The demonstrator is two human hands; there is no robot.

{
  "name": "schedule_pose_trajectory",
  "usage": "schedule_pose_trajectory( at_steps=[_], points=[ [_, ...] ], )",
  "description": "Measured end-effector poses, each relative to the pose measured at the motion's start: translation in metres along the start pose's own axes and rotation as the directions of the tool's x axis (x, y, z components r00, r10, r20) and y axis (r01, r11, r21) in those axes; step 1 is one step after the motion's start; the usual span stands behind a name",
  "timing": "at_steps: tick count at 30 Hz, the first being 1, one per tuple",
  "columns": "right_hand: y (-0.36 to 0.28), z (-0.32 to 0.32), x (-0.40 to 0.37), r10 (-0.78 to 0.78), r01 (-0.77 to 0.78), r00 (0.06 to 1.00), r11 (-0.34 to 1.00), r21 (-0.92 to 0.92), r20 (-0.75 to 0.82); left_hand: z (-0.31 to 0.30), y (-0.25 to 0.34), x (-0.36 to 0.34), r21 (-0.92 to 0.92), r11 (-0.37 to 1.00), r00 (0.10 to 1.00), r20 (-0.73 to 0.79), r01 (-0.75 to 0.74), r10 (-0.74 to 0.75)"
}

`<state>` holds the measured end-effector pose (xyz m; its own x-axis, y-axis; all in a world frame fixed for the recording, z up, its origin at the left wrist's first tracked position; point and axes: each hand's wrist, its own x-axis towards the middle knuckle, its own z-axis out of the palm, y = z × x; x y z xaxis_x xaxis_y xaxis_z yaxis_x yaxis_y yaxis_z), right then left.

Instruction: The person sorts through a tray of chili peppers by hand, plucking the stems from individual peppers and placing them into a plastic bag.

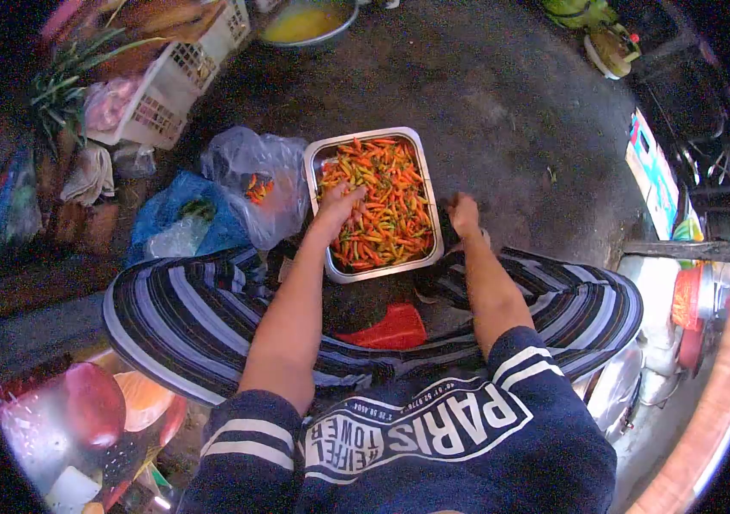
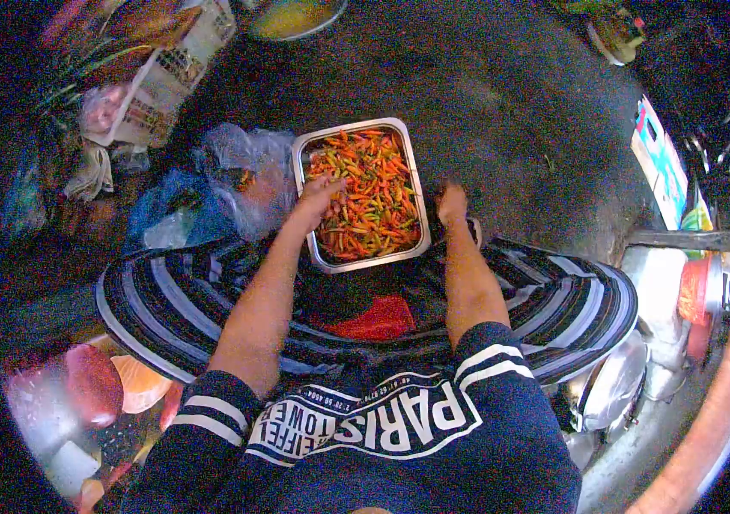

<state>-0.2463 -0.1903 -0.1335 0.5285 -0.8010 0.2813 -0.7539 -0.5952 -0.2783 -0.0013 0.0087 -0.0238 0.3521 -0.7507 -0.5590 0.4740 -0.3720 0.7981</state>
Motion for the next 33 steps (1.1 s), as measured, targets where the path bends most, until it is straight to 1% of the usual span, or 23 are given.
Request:
schedule_pose_trajectory(
  at_steps=[1,2,6,7,8,9,11,14,16,17,18,19,20,22,23,25,26,27,29,30,31,32,33],
  points=[
    [-0.002,-0.002,0.002,0.095,-0.099,0.980,0.995,0.013,0.174,-0.002,-0.002,0.002,0.025,1.000,1.000,0.016,-0.002,0.002],
    [-0.005,-0.003,0.005,0.184,-0.198,0.921,0.980,0.007,0.343,-0.005,-0.004,0.005,0.055,0.998,0.999,0.039,-0.007,0.004],
    [-0.012,-0.016,0.003,0.156,-0.149,0.922,0.988,-0.047,0.355,-0.005,-0.003,0.003,-0.021,1.000,1.000,-0.012,-0.016,0.016],
    [-0.033,-0.036,0.010,0.292,-0.323,0.930,0.939,0.120,0.223,-0.006,-0.003,0.004,-0.017,1.000,1.000,-0.012,-0.013,0.013],
    [-0.050,-0.051,0.014,0.443,-0.456,0.889,0.837,0.301,0.115,-0.008,-0.004,0.005,-0.026,1.000,1.000,-0.030,-0.010,0.010],
    [-0.055,-0.052,0.018,0.451,-0.464,0.885,0.834,0.298,0.116,-0.009,-0.005,0.006,-0.035,0.999,0.999,-0.044,-0.007,0.006],
    [-0.060,-0.055,0.033,0.239,-0.237,0.970,0.898,0.371,0.040,-0.008,-0.005,0.008,-0.034,0.999,0.998,-0.059,-0.013,0.011],
    [-0.092,-0.064,0.034,0.052,-0.180,0.953,0.888,0.423,0.297,-0.004,-0.006,0.012,-0.007,1.000,0.999,-0.048,-0.007,0.007],
    [-0.112,-0.061,0.025,-0.055,-0.159,0.889,0.894,0.420,0.454,-0.004,-0.005,0.012,0.049,0.999,1.000,-0.009,0.015,-0.014],
    [-0.123,-0.062,0.019,-0.052,-0.162,0.889,0.894,0.419,0.455,-0.003,-0.006,0.012,0.050,0.999,1.000,-0.007,0.017,-0.016],
    [-0.139,-0.072,0.012,-0.218,0.022,0.813,0.938,0.345,0.540,-0.001,-0.007,0.011,0.072,0.997,1.000,0.006,-0.014,0.013],
    [-0.149,-0.076,0.005,-0.355,0.219,0.692,0.933,0.286,0.628,0.000,-0.008,0.012,0.092,0.995,0.999,0.017,-0.045,0.043],
    [-0.151,-0.065,-0.005,-0.357,0.223,0.691,0.932,0.285,0.628,0.001,-0.010,0.012,0.089,0.995,0.999,0.016,-0.047,0.046],
    [-0.141,-0.022,-0.030,-0.336,0.288,0.763,0.941,0.175,0.552,0.001,-0.016,0.015,0.063,0.998,1.000,0.012,0.002,-0.003],
    [-0.138,-0.018,-0.029,-0.343,0.295,0.761,0.939,0.177,0.551,0.000,-0.016,0.014,0.059,0.998,1.000,0.007,-0.001,0.000],
    [-0.132,-0.014,-0.022,-0.245,0.245,0.662,0.964,0.104,0.708,-0.005,-0.015,0.009,0.157,0.986,0.996,0.060,0.059,-0.070],
    [-0.156,-0.068,-0.001,-0.185,0.165,0.516,0.980,0.114,0.837,-0.008,-0.018,0.008,0.156,0.986,0.996,0.058,0.060,-0.070],
    [-0.156,-0.080,0.008,-0.185,0.168,0.518,0.979,0.112,0.835,-0.012,-0.019,0.010,0.132,0.985,0.988,0.090,0.112,-0.125],
    [-0.139,-0.095,0.030,-0.125,-0.054,0.569,0.981,0.188,0.813,-0.016,-0.020,0.013,0.093,0.972,0.960,0.163,0.216,-0.229],
    [-0.129,-0.098,0.038,-0.125,-0.052,0.571,0.981,0.188,0.811,-0.014,-0.006,0.000,0.143,0.969,0.951,0.208,0.202,-0.229],
    [-0.120,-0.102,0.046,-0.157,-0.129,0.564,0.953,0.274,0.810,-0.011,0.002,-0.007,0.144,0.969,0.952,0.207,0.200,-0.227],
    [-0.115,-0.103,0.051,-0.190,-0.203,0.560,0.912,0.356,0.806,-0.006,0.011,-0.014,0.175,0.952,0.917,0.270,0.252,-0.293],
    [-0.119,-0.109,0.053,-0.193,-0.198,0.564,0.913,0.358,0.803,-0.002,0.014,-0.014,0.209,0.931,0.875,0.330,0.299,-0.355]
  ],
)
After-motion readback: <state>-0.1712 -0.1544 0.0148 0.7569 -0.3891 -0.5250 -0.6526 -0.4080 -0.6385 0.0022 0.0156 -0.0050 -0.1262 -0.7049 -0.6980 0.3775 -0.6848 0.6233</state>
